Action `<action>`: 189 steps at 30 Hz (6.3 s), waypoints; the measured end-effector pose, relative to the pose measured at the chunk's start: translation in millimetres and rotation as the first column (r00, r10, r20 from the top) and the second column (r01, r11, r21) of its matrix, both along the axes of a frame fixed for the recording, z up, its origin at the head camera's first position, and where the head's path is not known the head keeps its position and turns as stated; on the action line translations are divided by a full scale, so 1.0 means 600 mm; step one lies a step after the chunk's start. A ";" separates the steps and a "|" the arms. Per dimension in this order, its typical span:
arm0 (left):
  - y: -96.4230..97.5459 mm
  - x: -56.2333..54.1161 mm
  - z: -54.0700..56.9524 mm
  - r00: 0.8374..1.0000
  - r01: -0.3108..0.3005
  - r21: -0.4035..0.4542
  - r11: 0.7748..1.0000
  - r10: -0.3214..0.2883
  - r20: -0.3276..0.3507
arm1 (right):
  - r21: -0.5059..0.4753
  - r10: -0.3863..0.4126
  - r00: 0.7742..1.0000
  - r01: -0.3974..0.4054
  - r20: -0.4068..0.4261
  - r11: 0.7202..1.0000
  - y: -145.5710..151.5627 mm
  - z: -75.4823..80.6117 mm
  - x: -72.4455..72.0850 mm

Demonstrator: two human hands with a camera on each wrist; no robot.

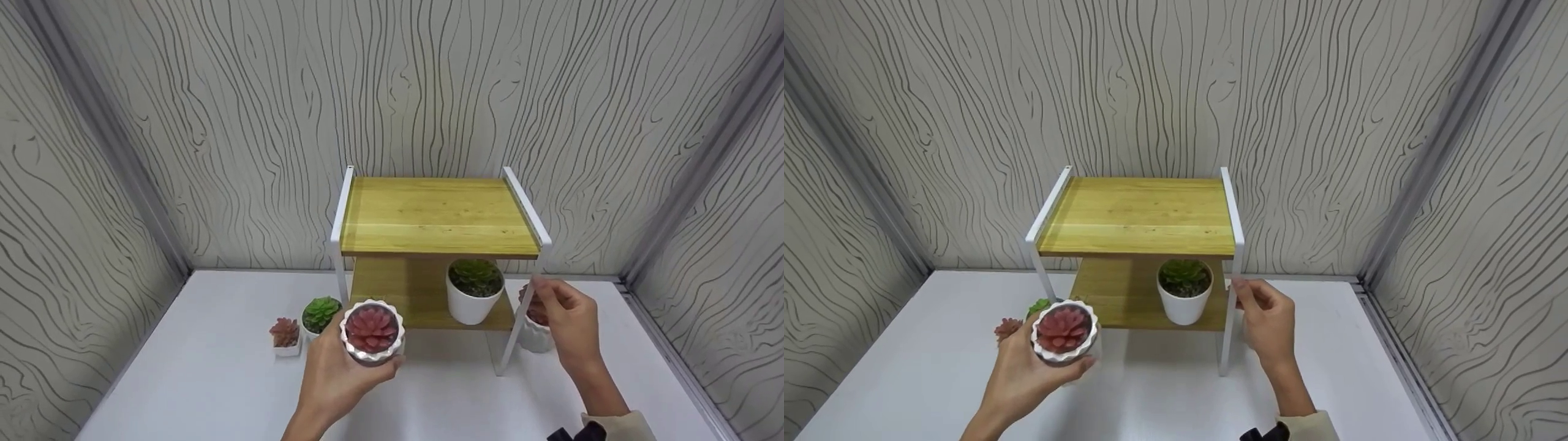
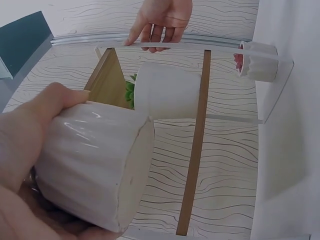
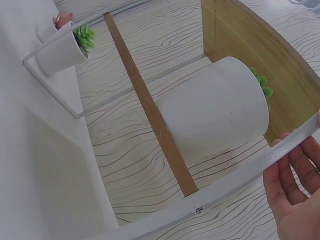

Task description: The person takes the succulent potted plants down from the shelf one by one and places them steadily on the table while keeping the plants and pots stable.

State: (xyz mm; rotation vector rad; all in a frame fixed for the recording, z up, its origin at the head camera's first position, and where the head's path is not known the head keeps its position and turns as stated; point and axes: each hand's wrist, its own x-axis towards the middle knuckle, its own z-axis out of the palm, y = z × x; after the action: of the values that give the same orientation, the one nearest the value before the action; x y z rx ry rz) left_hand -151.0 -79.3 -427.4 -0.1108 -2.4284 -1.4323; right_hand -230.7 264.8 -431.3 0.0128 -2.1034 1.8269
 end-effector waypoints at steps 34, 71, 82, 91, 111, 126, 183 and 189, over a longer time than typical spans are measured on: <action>-0.131 -0.028 -0.075 0.930 0.368 -0.030 0.929 -0.368 0.029 | -0.060 0.037 0.999 -0.039 -0.022 0.997 -0.003 -0.001 0.002; -0.216 -0.061 -0.211 0.947 0.263 0.080 0.962 -0.273 0.169 | -0.038 0.028 1.000 -0.028 -0.012 0.999 -0.001 -0.003 0.003; -0.208 -0.068 -0.229 0.950 0.191 0.063 0.980 -0.201 0.241 | -0.036 0.023 1.000 -0.023 0.003 0.999 -0.001 -0.002 0.006; -0.196 -0.077 -0.242 0.949 0.141 0.049 0.989 -0.149 0.279 | -0.041 0.008 1.000 -0.007 0.024 0.999 -0.001 -0.002 0.005; -0.202 -0.085 -0.262 0.960 0.081 0.069 0.994 -0.097 0.263 | -0.042 0.021 0.999 -0.020 0.024 0.999 -0.002 -0.002 0.006; -0.206 -0.086 -0.274 0.957 0.056 0.057 0.997 -0.070 0.283 | -0.050 0.031 0.999 -0.031 0.008 0.998 -0.001 -0.009 0.003; -0.187 -0.052 -0.257 0.892 -0.079 0.058 0.995 0.044 0.450 | -0.082 0.021 1.000 -0.021 0.005 0.996 0.002 -0.012 0.004; -0.188 -0.047 -0.240 0.910 -0.055 -0.032 0.998 0.063 0.410 | -0.087 0.016 1.000 -0.015 0.008 0.996 0.002 -0.012 0.003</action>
State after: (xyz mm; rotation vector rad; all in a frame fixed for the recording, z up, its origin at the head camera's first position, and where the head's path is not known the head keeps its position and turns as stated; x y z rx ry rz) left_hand -179.4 -192.4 -571.6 0.2891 -2.7469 -1.5306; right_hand -228.7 265.7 -438.6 -0.0013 -2.0331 1.9295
